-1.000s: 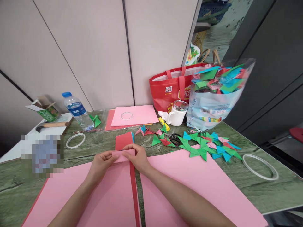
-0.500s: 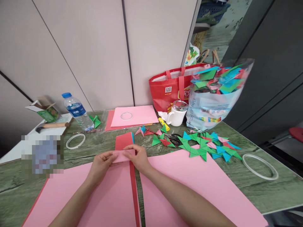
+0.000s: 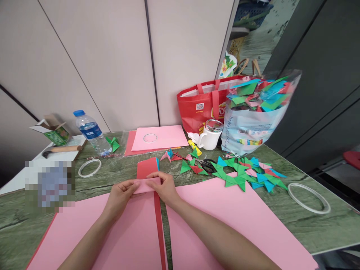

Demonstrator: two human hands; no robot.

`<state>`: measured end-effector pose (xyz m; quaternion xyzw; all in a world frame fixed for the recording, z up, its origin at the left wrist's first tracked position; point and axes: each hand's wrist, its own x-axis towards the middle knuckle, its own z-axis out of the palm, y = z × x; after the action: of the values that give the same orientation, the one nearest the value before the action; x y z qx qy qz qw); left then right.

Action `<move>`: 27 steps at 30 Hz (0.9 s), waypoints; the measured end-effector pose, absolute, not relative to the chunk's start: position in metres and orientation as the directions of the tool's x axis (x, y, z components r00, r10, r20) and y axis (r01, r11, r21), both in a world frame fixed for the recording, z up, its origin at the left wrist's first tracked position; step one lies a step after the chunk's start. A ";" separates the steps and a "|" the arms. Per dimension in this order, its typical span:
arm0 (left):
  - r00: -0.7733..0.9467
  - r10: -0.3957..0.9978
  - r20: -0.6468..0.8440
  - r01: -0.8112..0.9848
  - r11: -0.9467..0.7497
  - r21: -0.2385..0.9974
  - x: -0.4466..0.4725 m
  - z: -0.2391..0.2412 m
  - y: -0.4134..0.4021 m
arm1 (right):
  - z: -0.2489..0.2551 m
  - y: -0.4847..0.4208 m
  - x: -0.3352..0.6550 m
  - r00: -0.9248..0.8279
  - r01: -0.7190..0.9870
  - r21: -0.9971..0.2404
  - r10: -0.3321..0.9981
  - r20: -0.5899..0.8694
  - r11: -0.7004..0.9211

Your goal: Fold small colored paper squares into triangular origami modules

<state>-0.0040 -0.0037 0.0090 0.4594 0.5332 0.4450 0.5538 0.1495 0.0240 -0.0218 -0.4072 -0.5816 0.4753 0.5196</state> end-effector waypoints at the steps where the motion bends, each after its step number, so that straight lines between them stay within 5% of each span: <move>1: 0.030 0.983 -0.179 0.006 0.179 0.984 -0.004 0.009 -0.004 | -0.021 0.024 0.149 -0.126 -0.021 -0.976 0.968 0.218 0.217; 27: -0.024 0.994 -0.102 0.113 0.105 0.988 -0.005 0.007 -0.002 | -0.023 0.026 0.150 -0.159 -0.045 -0.984 0.971 0.178 0.173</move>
<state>-0.0051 -0.0023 0.0071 0.4966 0.5575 0.4485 0.4913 0.1500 0.0255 -0.0230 -0.4038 -0.5735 0.5005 0.5074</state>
